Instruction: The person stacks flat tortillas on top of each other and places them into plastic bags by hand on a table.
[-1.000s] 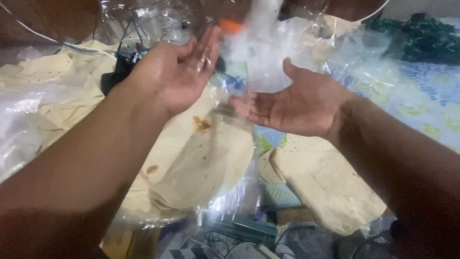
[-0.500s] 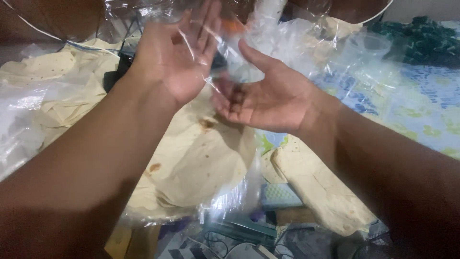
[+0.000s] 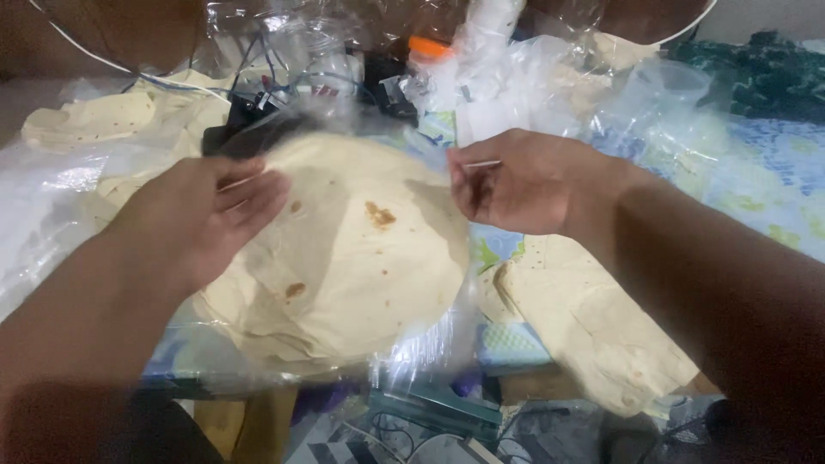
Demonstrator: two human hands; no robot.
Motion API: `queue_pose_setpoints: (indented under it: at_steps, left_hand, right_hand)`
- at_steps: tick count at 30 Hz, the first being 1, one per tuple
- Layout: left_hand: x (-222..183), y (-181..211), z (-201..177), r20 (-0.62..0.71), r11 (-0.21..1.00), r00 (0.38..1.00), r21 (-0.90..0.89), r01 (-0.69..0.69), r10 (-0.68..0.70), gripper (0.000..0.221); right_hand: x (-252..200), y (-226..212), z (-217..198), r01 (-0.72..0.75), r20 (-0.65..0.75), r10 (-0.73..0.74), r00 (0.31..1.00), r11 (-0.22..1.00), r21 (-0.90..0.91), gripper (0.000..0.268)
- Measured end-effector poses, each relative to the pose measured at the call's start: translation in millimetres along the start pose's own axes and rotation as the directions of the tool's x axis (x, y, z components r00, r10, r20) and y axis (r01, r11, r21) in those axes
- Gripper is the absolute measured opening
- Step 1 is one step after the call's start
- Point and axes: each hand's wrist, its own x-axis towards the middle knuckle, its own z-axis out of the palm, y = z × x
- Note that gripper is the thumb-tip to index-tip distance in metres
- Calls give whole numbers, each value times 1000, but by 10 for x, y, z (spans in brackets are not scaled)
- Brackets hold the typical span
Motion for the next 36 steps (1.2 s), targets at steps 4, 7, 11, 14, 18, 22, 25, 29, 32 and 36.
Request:
queue_pose_setpoints:
  at_steps: [4,7,11,14,18,22,25,29,32,36]
  left_hand:
    - [18,-91,-310,-2,987,1000,159,4,-4,33]
    - [-82,-96,-434,6,957,999,288,30,-33,36]
    - [-380,-22,-425,-15,914,998,401,66,-66,36]
    - [-372,-65,-445,-30,910,994,399,112,-109,35]
    - [-364,-130,-470,-76,900,986,403,169,-152,35]
    - [-265,-260,-634,-41,918,992,376,127,-121,30]
    - [-284,-312,-706,-111,904,992,415,103,-62,25]
    - [-356,-307,-768,-80,892,996,446,76,-45,22]
    - [-369,-331,-811,-110,895,993,435,96,-54,20]
    - [-319,-394,-951,-33,906,999,419,49,-39,24]
  right_hand:
    - [-202,54,129,5,-82,-16,997,992,-126,25]
    - [-457,90,325,-33,-130,10,991,984,-173,30]
    - [-555,141,344,-38,-87,23,996,984,-176,42]
    - [-453,203,173,-21,9,22,1000,992,-125,33]
    - [-445,267,65,-16,55,19,998,998,-64,23]
    - [-533,321,86,-13,-39,10,999,998,-69,16]
    - [-518,375,49,-23,-115,14,993,997,-75,11]
    - [-548,441,26,-37,-151,24,988,996,-83,9]
    - [-622,509,56,-32,-164,11,986,992,-122,9]
    - [-677,575,62,-19,-182,-14,983,984,-178,13]
